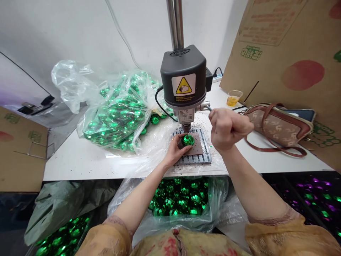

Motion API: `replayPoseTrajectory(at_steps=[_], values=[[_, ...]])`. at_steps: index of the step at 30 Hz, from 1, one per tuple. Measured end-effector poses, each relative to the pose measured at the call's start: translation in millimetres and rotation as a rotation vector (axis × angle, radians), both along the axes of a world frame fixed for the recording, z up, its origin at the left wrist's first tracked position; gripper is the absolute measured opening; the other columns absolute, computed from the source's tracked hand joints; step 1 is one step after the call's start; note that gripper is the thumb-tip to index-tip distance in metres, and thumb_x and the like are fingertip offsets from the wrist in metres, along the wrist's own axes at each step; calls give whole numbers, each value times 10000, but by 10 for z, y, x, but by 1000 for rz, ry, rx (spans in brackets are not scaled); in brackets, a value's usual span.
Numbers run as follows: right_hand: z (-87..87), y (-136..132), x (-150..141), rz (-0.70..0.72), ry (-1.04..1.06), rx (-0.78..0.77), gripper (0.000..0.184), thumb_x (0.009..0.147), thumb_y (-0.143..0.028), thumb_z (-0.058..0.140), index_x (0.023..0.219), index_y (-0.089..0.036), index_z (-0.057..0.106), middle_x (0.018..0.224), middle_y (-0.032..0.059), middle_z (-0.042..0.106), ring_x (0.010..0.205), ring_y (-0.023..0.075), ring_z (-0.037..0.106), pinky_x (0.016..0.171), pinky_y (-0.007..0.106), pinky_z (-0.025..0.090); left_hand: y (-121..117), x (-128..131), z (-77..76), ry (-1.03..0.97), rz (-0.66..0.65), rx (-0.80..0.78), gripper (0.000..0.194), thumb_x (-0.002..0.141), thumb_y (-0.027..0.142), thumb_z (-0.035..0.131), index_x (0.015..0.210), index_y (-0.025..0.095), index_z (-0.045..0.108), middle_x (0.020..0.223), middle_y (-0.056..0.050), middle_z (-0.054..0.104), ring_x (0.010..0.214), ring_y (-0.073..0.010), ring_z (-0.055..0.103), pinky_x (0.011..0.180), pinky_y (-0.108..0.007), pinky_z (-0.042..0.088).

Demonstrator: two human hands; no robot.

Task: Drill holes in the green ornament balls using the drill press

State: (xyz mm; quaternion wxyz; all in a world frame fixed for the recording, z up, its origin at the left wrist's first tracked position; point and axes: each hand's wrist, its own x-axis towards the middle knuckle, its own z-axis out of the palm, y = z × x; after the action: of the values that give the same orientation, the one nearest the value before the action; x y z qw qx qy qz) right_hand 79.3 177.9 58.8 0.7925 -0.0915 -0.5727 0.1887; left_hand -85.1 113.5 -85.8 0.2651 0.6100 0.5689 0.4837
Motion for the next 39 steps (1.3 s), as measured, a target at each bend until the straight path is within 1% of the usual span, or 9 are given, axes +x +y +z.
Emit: replayPoseTrajectory(at_steps=[5,10,13,18,24,29,32,35,39], values=[[572,139,-76,122,48,-169,655,849,-592,747,486,-206,362,426,-57,279,375,71,251,398,316,182,7,43,43,-52,22,18,577,821,507,822,1266,210,606,1241,-115,667,1175,-288,645,1052,-472,515],[728,337,-89,149,-3,-225,658,681,-772,700,488,-240,365,424,-58,307,364,80,248,356,341,170,-390,156,145,9,123,216,450,892,494,754,1241,235,638,1201,-108,681,1140,-265,672,992,-438,560],[706,347,-90,154,18,-157,599,718,-701,690,502,-245,367,428,-62,310,372,82,249,377,346,169,-860,194,38,220,-57,266,373,930,439,722,1268,288,672,1289,-110,654,1202,-270,659,987,-422,573],[724,313,-115,174,63,-156,514,964,-151,599,500,-222,389,430,-67,324,358,75,258,411,319,180,-1565,247,-350,882,-520,18,365,985,267,623,1345,313,661,1478,-173,582,1115,-301,690,935,-455,586],[711,330,-135,210,113,-115,599,738,-632,763,479,-223,410,418,-65,306,346,71,250,362,325,136,-1787,364,-491,1107,-603,-305,535,978,370,645,1483,247,517,1464,-197,590,1082,-297,716,896,-417,598],[703,315,-115,167,72,-175,691,696,-740,768,465,-224,370,411,-60,277,345,71,263,354,314,176,-1464,158,-222,921,-499,68,298,1002,382,591,1255,240,662,1004,-87,741,785,-223,714,672,-345,572],[710,289,-114,169,89,-188,682,697,-715,785,455,-208,398,406,-54,296,360,66,275,375,310,178,-921,-239,121,633,-137,338,198,986,225,536,1118,254,682,946,-66,741,855,-213,707,763,-349,579],[708,279,-127,164,111,-184,677,689,-703,784,445,-199,403,397,-50,303,371,61,287,393,301,183,-166,-733,465,583,269,181,253,940,148,533,1132,236,671,1020,-83,712,928,-243,691,875,-395,572],[694,283,-145,162,124,-203,666,714,-670,778,462,-188,393,407,-52,300,389,49,281,411,285,186,649,-1224,619,796,378,-221,460,829,22,571,1253,177,658,1303,-188,604,1158,-370,639,1042,-521,493]])
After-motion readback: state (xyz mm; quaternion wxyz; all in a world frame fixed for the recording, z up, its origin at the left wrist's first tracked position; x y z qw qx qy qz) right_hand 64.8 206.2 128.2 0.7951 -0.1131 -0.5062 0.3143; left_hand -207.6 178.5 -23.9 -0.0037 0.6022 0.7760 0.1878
